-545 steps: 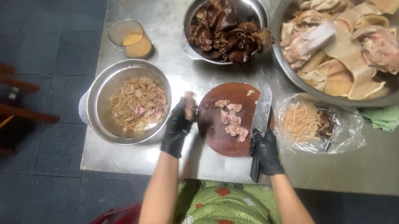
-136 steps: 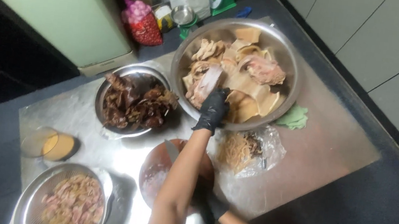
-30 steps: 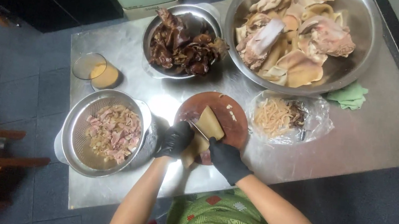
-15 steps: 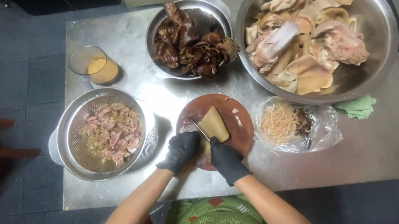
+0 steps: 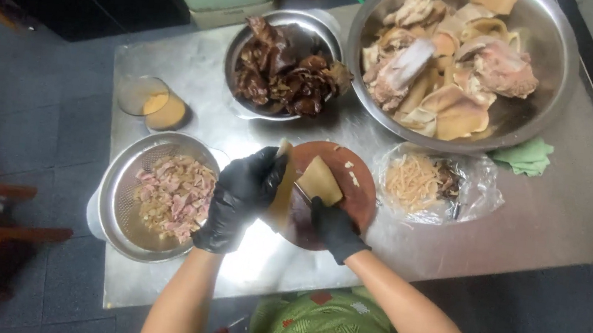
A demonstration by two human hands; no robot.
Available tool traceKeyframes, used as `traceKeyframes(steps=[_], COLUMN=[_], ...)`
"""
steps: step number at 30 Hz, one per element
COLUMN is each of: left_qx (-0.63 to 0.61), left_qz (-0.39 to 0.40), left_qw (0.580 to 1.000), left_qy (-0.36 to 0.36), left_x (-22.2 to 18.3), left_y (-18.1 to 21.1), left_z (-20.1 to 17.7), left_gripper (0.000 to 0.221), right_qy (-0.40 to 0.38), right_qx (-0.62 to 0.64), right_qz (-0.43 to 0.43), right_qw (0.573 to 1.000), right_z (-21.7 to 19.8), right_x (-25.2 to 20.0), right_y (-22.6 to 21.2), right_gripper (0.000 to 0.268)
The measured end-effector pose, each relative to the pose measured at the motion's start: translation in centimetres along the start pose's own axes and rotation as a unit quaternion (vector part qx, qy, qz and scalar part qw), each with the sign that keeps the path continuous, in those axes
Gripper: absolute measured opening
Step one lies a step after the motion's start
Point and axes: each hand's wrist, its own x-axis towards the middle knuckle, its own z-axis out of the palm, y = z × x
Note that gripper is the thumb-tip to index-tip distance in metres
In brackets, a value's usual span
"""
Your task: Slicing cooked meat or skin on a wooden cutting board using a knife in a food preparation area.
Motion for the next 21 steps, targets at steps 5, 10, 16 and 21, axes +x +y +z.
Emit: traceKeyframes(steps=[5, 10, 16, 21], left_qx=[-0.147, -0.181, -0.278, -0.067], left_qz=[-0.177, -0.145, -0.251, -0.149], left_qw=[0.932, 0.918, 0.881, 0.949], left_qy=[-0.281, -0.323, -0.288, -0.269], left_x=[0.4, -3.1, 0.8, -2.9], left_y=[-5.2, -16.0, -7.3, -7.6], left_z=[6.6, 24.3, 18.7, 16.9], left_gripper=[0.043, 0.051, 0.055, 0.066], right_qy=[-0.307, -0.234, 0.050, 0.037], right_qx=[0.403, 0.294, -0.058, -0.155], right_qz=[-0.097, -0.157, -0.067, -0.098], right_qw=[0.857, 0.913, 0.995, 0.982], right_z=[0.7, -2.4, -7.8, -4.2], right_x=[7.6, 6.4, -1.9, -0.5], right_y=[6.6, 8.1, 4.2, 6.3], right_gripper=[0.030, 0.030, 0.049, 0.043])
